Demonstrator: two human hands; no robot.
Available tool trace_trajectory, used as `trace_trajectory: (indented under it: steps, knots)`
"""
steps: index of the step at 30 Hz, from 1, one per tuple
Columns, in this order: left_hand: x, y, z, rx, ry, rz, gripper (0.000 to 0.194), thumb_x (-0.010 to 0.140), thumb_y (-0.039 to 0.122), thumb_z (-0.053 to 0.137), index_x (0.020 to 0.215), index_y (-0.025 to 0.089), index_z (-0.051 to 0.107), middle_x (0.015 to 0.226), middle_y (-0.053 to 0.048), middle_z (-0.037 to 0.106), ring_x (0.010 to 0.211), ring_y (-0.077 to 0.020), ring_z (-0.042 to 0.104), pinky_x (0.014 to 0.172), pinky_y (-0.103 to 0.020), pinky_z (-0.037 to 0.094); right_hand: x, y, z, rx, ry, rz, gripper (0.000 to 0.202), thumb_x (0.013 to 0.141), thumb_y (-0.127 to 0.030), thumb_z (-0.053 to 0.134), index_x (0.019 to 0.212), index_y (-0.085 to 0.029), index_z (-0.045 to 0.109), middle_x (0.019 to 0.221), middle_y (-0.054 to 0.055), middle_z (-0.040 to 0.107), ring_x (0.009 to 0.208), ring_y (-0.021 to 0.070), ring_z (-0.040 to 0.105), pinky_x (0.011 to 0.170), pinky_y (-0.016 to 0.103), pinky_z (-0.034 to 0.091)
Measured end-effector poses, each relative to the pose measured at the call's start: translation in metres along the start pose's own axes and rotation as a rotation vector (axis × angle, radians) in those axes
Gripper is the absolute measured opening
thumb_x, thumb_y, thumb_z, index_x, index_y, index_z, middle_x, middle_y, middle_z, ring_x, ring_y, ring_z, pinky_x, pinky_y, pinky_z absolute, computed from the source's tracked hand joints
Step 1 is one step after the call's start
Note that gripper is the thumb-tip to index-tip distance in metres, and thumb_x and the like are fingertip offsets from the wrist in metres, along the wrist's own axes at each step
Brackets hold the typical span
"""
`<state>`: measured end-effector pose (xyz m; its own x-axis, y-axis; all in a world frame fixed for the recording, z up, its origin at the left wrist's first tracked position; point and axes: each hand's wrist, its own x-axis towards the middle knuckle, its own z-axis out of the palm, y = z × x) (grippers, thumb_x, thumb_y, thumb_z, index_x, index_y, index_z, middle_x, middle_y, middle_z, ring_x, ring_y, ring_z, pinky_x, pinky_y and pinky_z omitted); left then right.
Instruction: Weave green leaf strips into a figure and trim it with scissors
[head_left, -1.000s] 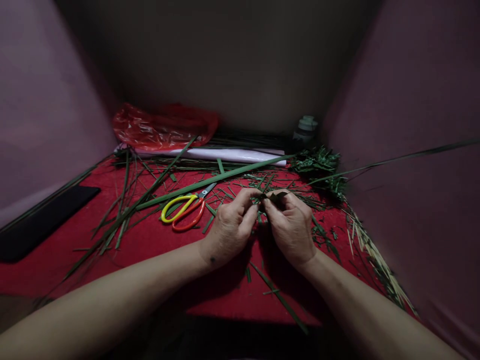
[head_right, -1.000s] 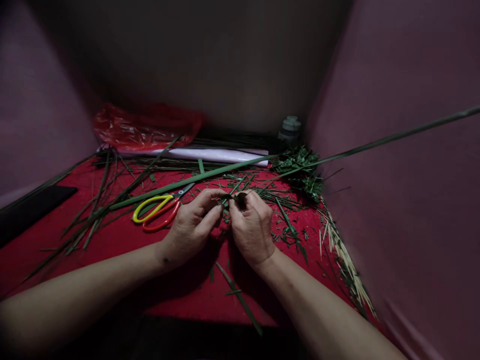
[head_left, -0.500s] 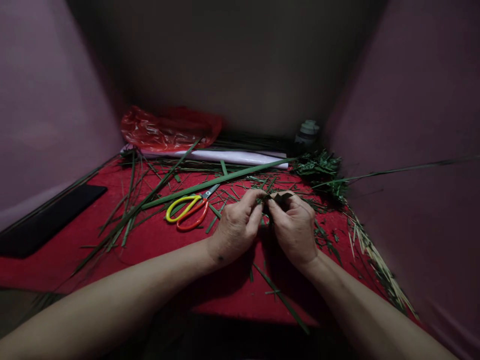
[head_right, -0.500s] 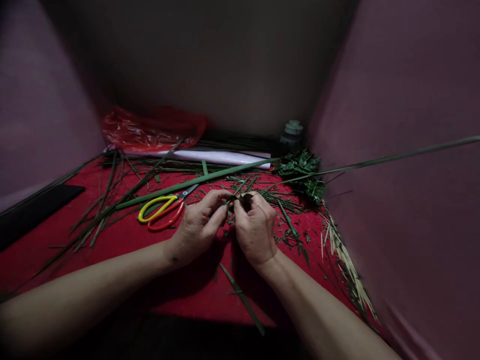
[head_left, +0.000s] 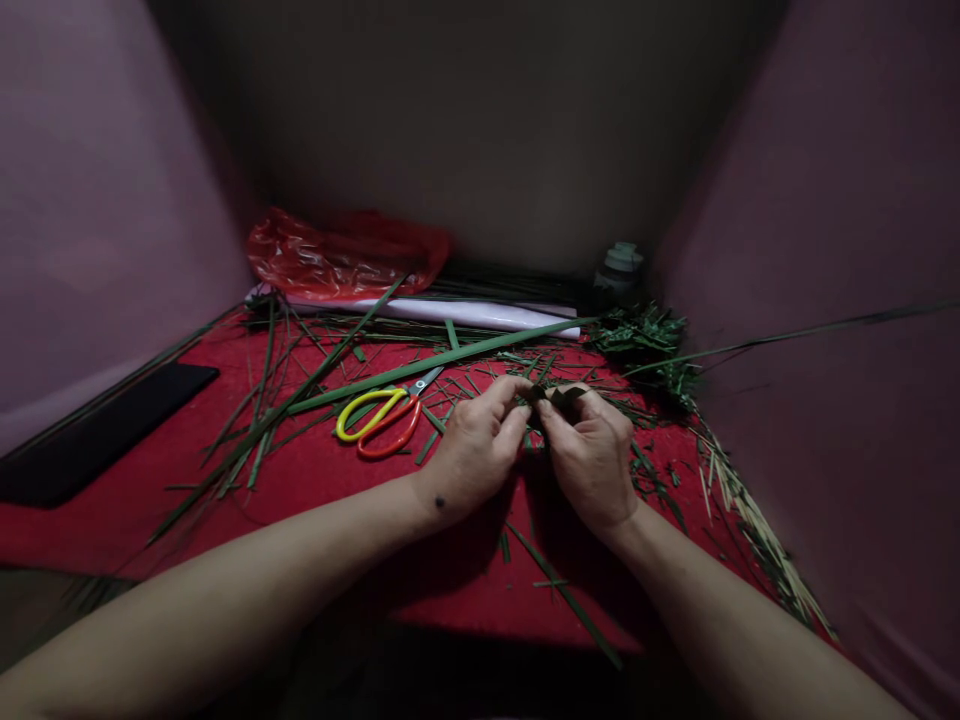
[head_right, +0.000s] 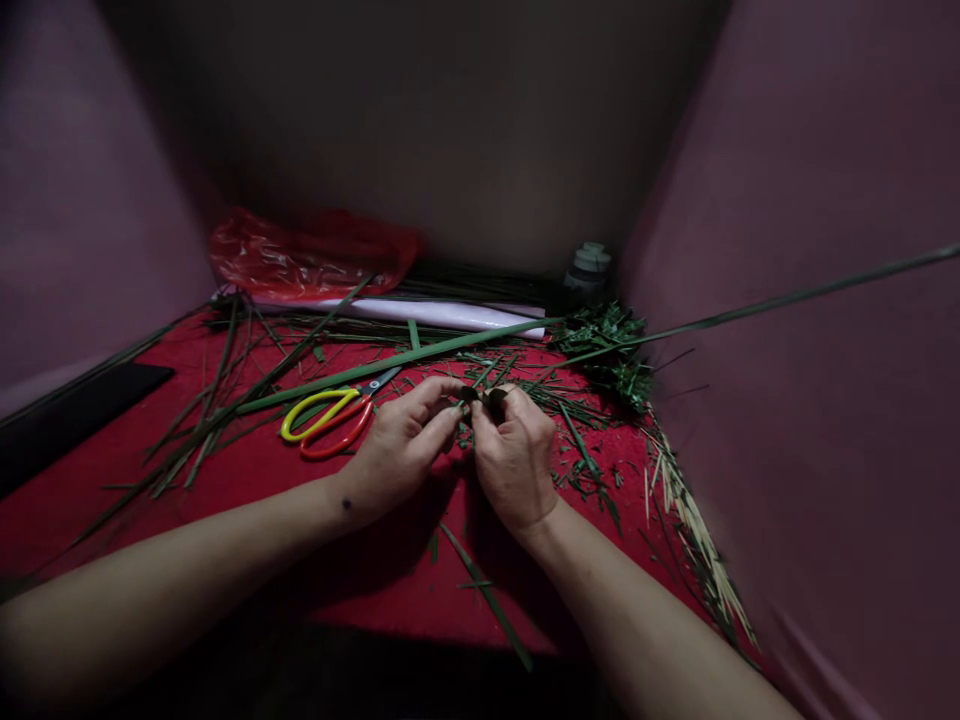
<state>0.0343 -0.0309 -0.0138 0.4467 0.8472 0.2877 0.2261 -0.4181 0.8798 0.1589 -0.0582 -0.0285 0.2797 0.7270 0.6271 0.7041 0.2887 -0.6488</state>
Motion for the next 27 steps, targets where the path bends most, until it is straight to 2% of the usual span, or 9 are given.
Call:
trace_trajectory:
  steps: [4, 12, 16, 19, 23, 27]
  knots:
    - [0.003, -0.001, 0.002, -0.276, -0.058, -0.120, 0.016, 0.082, 0.023, 0.045, 0.095, 0.018, 0.052, 0.052, 0.007, 0.041, 0.042, -0.0065, 0.036, 0.045, -0.019, 0.030, 0.000, 0.002, 0.001, -0.022, 0.008, -0.025, 0.007, 0.076, -0.017, 0.052, 0.070, -0.018, 0.056, 0.066, 0.003, 0.061, 0.060, 0.0149, 0.054, 0.062, 0.028, 0.041]
    - [0.002, -0.004, 0.003, -0.206, -0.005, -0.098, 0.014, 0.080, 0.022, 0.046, 0.092, 0.019, 0.053, 0.055, 0.006, 0.044, 0.046, -0.0074, 0.039, 0.046, -0.019, 0.032, -0.001, 0.001, 0.004, 0.041, 0.011, -0.058, 0.008, 0.075, -0.013, 0.051, 0.071, -0.018, 0.056, 0.065, 0.003, 0.059, 0.059, 0.0146, 0.052, 0.059, 0.027, 0.042]
    - [0.004, -0.006, 0.001, -0.215, -0.001, -0.091, 0.007, 0.081, 0.023, 0.046, 0.082, 0.018, 0.050, 0.054, 0.006, 0.045, 0.047, -0.0075, 0.041, 0.048, -0.020, 0.033, -0.002, -0.001, 0.004, 0.077, 0.010, -0.054, 0.007, 0.074, -0.014, 0.052, 0.071, -0.018, 0.056, 0.067, 0.003, 0.060, 0.061, 0.0148, 0.053, 0.061, 0.028, 0.043]
    - [0.006, -0.006, -0.001, -0.160, 0.009, -0.058, 0.007, 0.081, 0.023, 0.046, 0.081, 0.017, 0.050, 0.055, 0.006, 0.046, 0.049, -0.0077, 0.042, 0.050, -0.020, 0.034, -0.001, -0.001, 0.003, 0.145, -0.024, 0.020, 0.006, 0.075, -0.016, 0.053, 0.072, -0.018, 0.058, 0.069, 0.003, 0.061, 0.064, 0.0145, 0.054, 0.063, 0.028, 0.043]
    - [0.007, -0.004, -0.005, -0.139, -0.003, -0.048, 0.007, 0.080, 0.022, 0.048, 0.081, 0.017, 0.052, 0.061, 0.003, 0.051, 0.054, -0.0083, 0.047, 0.053, -0.020, 0.038, 0.001, 0.000, 0.001, 0.381, -0.103, 0.222, 0.006, 0.074, -0.021, 0.056, 0.074, -0.016, 0.061, 0.070, 0.002, 0.062, 0.064, 0.0138, 0.055, 0.062, 0.027, 0.045]
    - [0.008, 0.004, -0.011, -0.144, -0.029, -0.125, 0.007, 0.078, 0.022, 0.051, 0.076, 0.016, 0.053, 0.057, 0.004, 0.051, 0.048, -0.0062, 0.044, 0.046, -0.018, 0.035, 0.004, 0.000, 0.000, 0.562, -0.137, 0.359, 0.009, 0.073, -0.023, 0.058, 0.074, -0.015, 0.062, 0.068, 0.001, 0.061, 0.063, 0.0133, 0.056, 0.061, 0.027, 0.046]
